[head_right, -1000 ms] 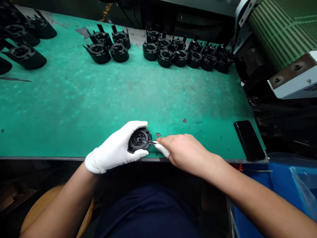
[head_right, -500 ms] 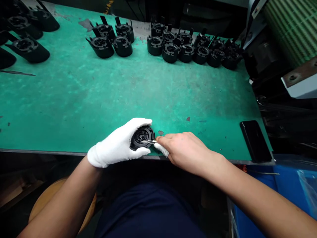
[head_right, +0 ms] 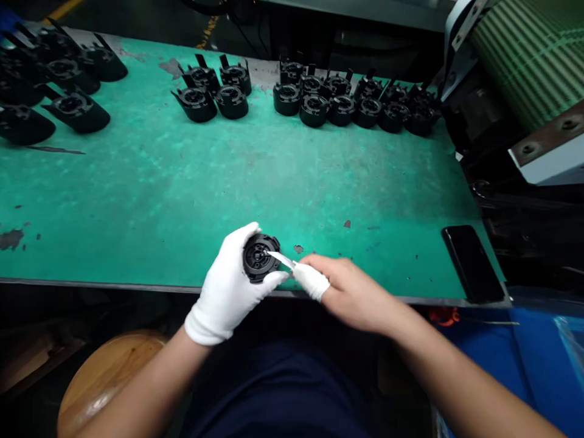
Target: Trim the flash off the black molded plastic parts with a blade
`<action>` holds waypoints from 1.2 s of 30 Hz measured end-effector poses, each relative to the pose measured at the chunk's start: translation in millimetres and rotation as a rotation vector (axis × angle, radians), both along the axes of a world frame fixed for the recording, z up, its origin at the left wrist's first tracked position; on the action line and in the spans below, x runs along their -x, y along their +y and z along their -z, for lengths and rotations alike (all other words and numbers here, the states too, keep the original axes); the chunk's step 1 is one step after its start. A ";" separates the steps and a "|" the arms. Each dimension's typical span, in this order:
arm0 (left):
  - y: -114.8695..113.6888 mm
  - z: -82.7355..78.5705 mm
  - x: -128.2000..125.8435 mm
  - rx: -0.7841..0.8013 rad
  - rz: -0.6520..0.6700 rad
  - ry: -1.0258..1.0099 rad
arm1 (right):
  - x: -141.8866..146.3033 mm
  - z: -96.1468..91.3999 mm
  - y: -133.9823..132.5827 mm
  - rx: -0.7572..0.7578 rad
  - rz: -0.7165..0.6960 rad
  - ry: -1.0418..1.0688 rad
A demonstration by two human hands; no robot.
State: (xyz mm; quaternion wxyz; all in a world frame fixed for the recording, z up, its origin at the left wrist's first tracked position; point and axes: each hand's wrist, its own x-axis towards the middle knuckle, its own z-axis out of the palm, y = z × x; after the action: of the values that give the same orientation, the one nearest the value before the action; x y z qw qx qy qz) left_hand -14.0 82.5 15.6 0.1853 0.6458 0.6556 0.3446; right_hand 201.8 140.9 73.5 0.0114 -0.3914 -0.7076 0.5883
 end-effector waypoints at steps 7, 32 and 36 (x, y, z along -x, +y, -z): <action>-14.4 10.6 -12.0 -0.032 -0.188 0.057 | 25.7 29.0 -71.2 0.739 0.434 0.282; -18.6 15.7 -17.4 -0.103 -0.300 0.088 | 30.8 -1.1 -78.6 0.632 0.943 0.959; -15.9 -9.3 15.0 0.077 0.057 0.041 | 5.3 -0.4 -46.5 0.413 1.014 0.764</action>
State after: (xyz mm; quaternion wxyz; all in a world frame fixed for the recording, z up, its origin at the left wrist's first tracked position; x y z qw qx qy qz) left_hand -29.0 66.7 24.9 0.2061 0.6635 0.6535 0.3004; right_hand 196.5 94.4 73.9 0.4612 -0.4340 -0.2550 0.7307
